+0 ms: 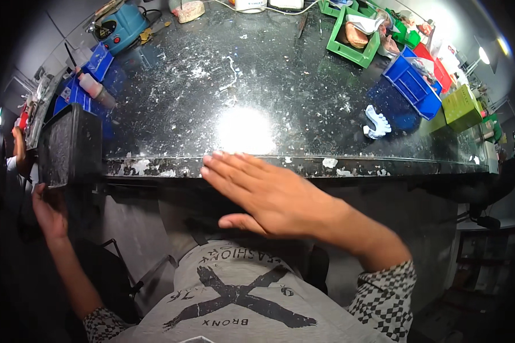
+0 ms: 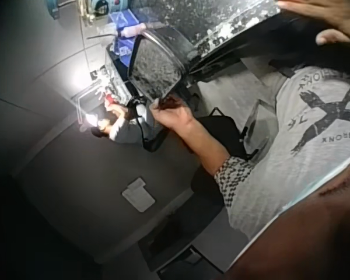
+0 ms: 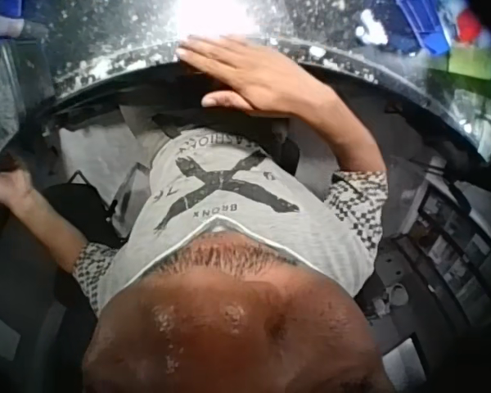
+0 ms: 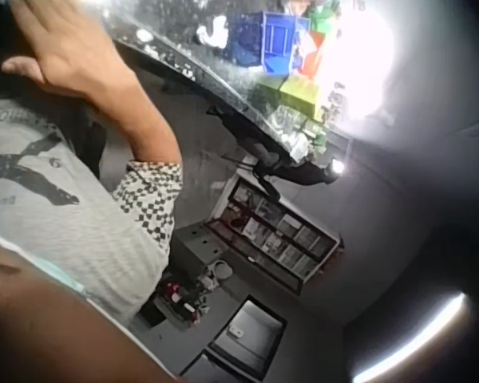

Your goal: The person picks up a pink wax component from a tray, places it on a lid, and rubs it with their fingers to flatten and shape it.

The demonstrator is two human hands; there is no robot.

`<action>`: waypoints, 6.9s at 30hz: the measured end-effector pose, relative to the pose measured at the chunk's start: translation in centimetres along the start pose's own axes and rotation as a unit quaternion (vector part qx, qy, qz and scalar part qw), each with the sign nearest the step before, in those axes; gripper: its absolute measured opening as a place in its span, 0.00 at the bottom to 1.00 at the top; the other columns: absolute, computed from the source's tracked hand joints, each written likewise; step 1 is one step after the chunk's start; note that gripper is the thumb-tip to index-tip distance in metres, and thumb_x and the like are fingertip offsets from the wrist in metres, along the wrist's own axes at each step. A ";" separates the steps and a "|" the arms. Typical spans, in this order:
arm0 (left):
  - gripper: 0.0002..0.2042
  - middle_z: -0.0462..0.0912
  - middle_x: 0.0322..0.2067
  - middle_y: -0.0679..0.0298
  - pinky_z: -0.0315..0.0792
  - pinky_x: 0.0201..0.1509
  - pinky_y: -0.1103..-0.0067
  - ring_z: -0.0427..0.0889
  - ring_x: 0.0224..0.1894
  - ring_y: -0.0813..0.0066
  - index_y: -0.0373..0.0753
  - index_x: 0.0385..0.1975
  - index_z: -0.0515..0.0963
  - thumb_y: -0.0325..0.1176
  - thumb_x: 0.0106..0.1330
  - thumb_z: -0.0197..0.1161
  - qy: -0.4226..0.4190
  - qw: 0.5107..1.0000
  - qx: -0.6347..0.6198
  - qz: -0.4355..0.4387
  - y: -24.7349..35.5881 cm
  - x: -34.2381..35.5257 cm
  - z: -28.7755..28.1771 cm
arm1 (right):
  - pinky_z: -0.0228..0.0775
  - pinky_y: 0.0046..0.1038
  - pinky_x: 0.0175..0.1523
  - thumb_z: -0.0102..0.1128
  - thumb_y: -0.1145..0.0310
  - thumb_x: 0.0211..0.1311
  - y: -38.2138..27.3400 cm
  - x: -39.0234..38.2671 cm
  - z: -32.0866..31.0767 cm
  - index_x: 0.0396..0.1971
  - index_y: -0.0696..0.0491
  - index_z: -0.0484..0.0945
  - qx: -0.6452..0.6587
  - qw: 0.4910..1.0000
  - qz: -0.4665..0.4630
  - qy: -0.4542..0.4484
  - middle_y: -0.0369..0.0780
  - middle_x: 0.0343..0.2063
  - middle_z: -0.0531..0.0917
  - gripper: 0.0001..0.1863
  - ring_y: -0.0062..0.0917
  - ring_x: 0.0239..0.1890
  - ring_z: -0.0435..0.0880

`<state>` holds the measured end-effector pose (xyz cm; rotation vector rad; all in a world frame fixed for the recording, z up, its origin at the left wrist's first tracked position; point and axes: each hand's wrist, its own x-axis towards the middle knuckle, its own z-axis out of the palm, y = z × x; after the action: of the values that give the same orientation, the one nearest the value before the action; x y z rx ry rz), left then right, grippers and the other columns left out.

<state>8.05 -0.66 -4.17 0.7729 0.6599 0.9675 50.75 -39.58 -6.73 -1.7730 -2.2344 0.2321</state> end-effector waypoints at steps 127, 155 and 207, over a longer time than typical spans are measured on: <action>0.45 0.65 0.73 0.39 0.56 0.80 0.64 0.63 0.76 0.49 0.30 0.81 0.49 0.51 0.75 0.64 -0.009 0.808 0.585 0.064 -38.7 -6.5 -11.6 | 0.70 0.45 0.57 0.60 0.63 0.72 -0.1 -0.4 1.6 0.56 0.49 0.65 0.054 0.793 0.068 0.602 0.32 0.24 0.77 0.19 0.21 0.29 0.74; 0.77 0.66 0.75 0.50 0.62 0.80 0.60 0.67 0.77 0.58 0.43 0.84 0.42 0.42 0.33 0.94 -0.412 0.684 0.525 0.293 -15.9 5.5 21.7 | 0.68 0.48 0.72 0.82 0.37 0.42 7.0 13.8 -7.1 0.75 0.47 0.67 0.049 0.993 -0.021 0.101 0.55 0.64 0.76 0.60 0.52 0.68 0.75; 0.37 0.82 0.63 0.59 0.73 0.73 0.69 0.78 0.67 0.66 0.40 0.59 0.84 0.49 0.49 0.88 -0.432 0.631 0.621 0.171 -15.9 6.6 20.4 | 0.80 0.43 0.48 0.67 0.60 0.58 5.2 25.7 -4.2 0.28 0.53 0.81 -0.047 0.951 -0.280 0.125 0.42 0.31 0.85 0.12 0.42 0.42 0.86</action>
<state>34.13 -5.86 -6.58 2.4827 0.2039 0.1821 51.49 -13.57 -1.23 -1.0591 -2.4661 -0.2096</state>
